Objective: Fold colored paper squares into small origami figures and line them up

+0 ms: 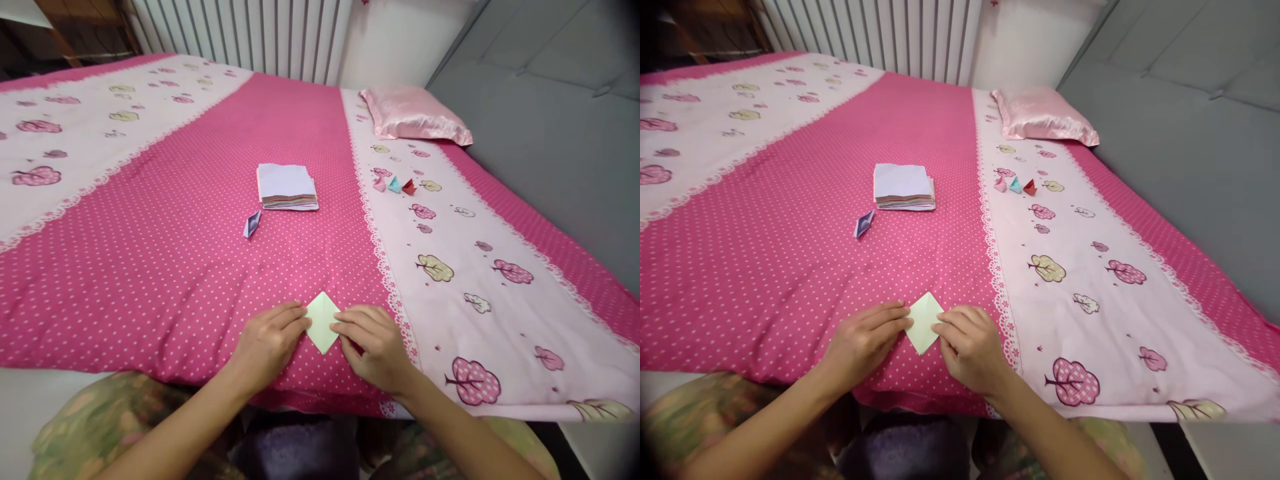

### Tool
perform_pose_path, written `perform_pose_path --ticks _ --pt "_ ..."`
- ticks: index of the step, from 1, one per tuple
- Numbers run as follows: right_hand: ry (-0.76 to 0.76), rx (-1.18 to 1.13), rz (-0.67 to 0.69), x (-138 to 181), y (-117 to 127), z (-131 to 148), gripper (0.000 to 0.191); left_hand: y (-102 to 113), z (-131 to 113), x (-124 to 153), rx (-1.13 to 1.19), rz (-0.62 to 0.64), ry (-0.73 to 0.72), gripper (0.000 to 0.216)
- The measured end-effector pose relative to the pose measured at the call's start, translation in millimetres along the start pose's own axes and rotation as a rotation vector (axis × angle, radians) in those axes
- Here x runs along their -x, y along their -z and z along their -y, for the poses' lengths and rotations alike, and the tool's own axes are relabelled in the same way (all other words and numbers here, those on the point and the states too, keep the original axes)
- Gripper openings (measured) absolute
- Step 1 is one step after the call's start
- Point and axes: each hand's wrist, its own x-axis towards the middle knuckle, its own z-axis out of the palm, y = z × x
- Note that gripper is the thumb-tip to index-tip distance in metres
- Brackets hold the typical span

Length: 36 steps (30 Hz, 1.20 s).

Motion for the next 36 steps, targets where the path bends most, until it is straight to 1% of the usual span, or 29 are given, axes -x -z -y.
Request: perform_pose_path --ticks 3,6,11,16,19,23,29,32,36 --pt "-0.040 -0.034 -0.007 -2 2 2 0.020 -2 1 2 0.025 -0.001 0.027 0.020" --pt "-0.062 -0.062 0.014 -2 3 2 0.019 -1 2 1 0.061 0.006 0.045 0.020" --pt "-0.156 -0.140 0.084 -4 8 2 0.027 9 -2 -6 0.135 0.058 0.127 0.023" --pt "-0.208 -0.212 0.101 -8 13 3 0.031 14 -7 -11 0.180 0.071 0.190 0.025" --pt "-0.235 -0.243 0.124 -10 14 2 0.033 13 -7 -12 0.185 0.088 0.194 0.024" --pt "-0.263 -0.263 0.160 -11 14 2 0.031 13 -7 -12 0.171 0.109 0.196 0.024" --pt "-0.270 -0.295 0.155 -10 14 0 0.029 13 -7 -12 0.165 0.132 0.198 0.022" --pt "-0.272 -0.303 0.154 -10 14 -1 0.031 13 -7 -11 0.160 0.125 0.200 0.021" --pt "-0.265 -0.292 0.170 -10 13 -1 0.039 12 -8 -11 0.162 0.104 0.196 0.021"
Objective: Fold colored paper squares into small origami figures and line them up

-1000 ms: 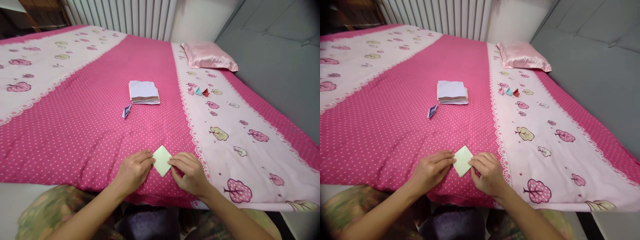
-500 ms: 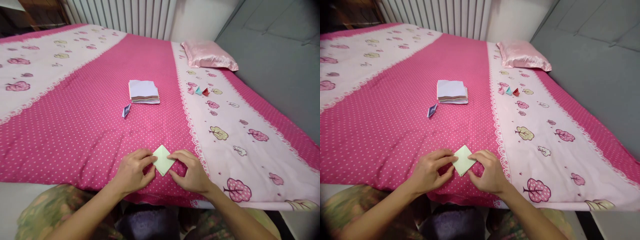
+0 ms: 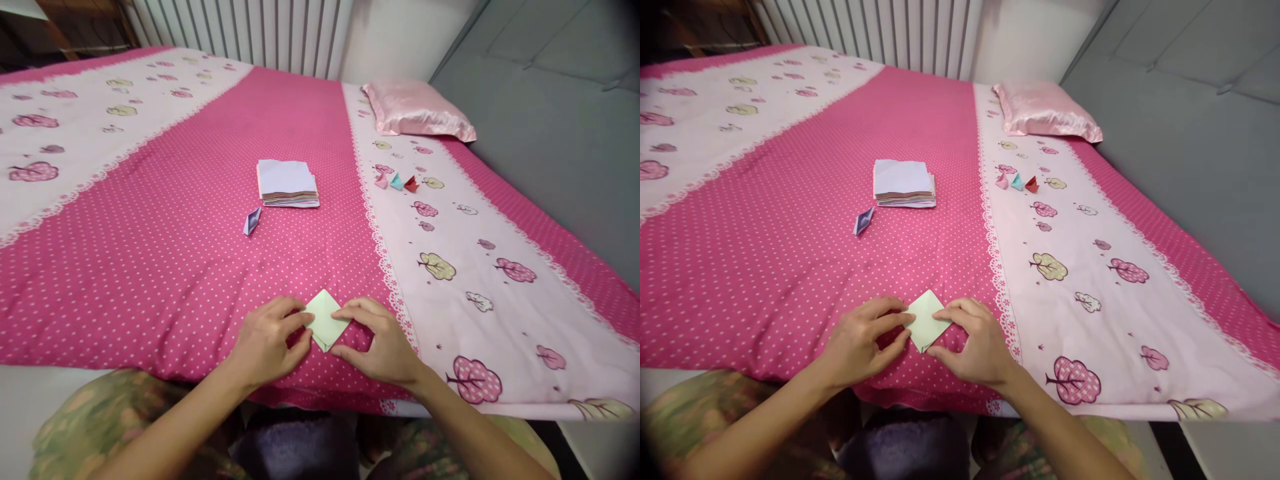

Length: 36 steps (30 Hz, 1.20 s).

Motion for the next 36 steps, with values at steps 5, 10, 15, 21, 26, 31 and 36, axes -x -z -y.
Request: perform_pose_path --ticks 5,10,15,21,26,31,36 --pt "0.008 0.018 -0.003 0.2 -1.8 0.1 0.033 -0.8 0.3 -0.6 -0.002 -0.002 0.008 0.020" --pt "0.002 0.000 0.000 0.5 -2.3 -0.6 0.038 1.3 -1.4 -2.0 0.015 0.019 -0.001 0.026" --pt "-0.011 -0.018 0.002 -0.1 -2.6 -1.8 0.036 4.2 -1.6 -1.9 0.030 0.038 -0.008 0.028" --pt "-0.005 -0.025 -0.010 0.1 -2.3 -2.1 0.039 2.7 1.3 -1.3 0.076 0.033 0.021 0.027" --pt "-0.013 -0.043 -0.003 0.3 -1.9 -1.8 0.043 2.0 0.2 -2.5 0.079 0.030 0.028 0.026" --pt "-0.018 -0.046 -0.006 -0.4 -2.4 -2.0 0.041 1.4 0.8 -1.9 0.078 0.040 0.038 0.026" --pt "-0.025 -0.050 -0.006 -0.9 -2.8 -3.0 0.038 0.1 2.3 -1.1 0.091 0.035 0.018 0.030"
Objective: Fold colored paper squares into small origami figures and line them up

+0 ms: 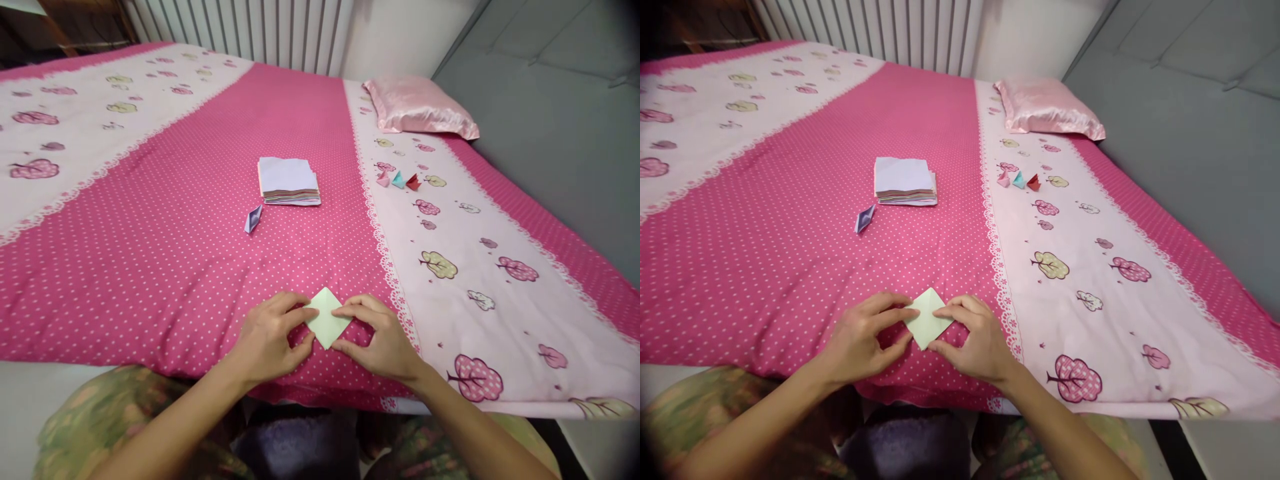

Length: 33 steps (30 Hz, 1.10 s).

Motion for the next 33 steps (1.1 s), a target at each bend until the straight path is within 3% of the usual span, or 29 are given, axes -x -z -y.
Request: perform_pose_path --ticks 13,33 --pt "-0.024 -0.003 0.041 0.3 1.2 1.0 0.048 0.8 -3.2 -1.9 0.004 0.052 -0.027 0.029" --pt "-0.029 -0.005 0.042 -0.1 1.6 0.2 0.033 -2.1 -7.3 -4.4 0.081 0.019 0.046 0.030"
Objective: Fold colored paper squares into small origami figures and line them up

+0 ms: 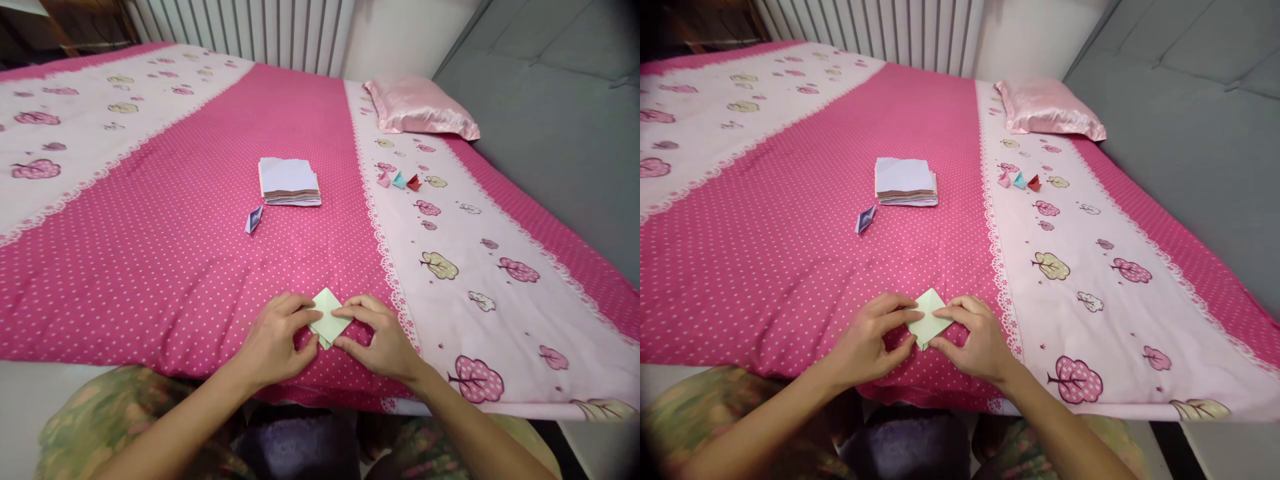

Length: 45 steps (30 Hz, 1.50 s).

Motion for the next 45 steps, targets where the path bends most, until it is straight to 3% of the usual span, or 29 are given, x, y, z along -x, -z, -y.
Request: perform_pose_path --ticks 8,16,19,24,31,45 --pt "-0.016 -0.020 -0.044 -2 -5 -2 0.021 -5 8 -1 0.019 -0.053 0.027 0.020" --pt "-0.002 -0.026 -0.041 0 -1 2 0.038 -8 11 0 0.017 -0.061 0.023 0.019" --pt "-0.012 -0.024 -0.029 0 -1 4 0.033 -8 9 -1 0.021 -0.064 0.046 0.018" --pt "-0.125 -0.024 -0.146 -4 -10 1 0.011 -6 6 -4 -0.006 -0.093 0.120 0.018" --pt "-0.197 0.008 -0.241 -6 -17 -6 0.017 -8 8 -6 -0.117 -0.201 0.198 0.014" --pt "-0.231 0.163 -0.257 -7 -21 -4 0.016 -10 6 -8 -0.204 -0.145 0.244 0.013"
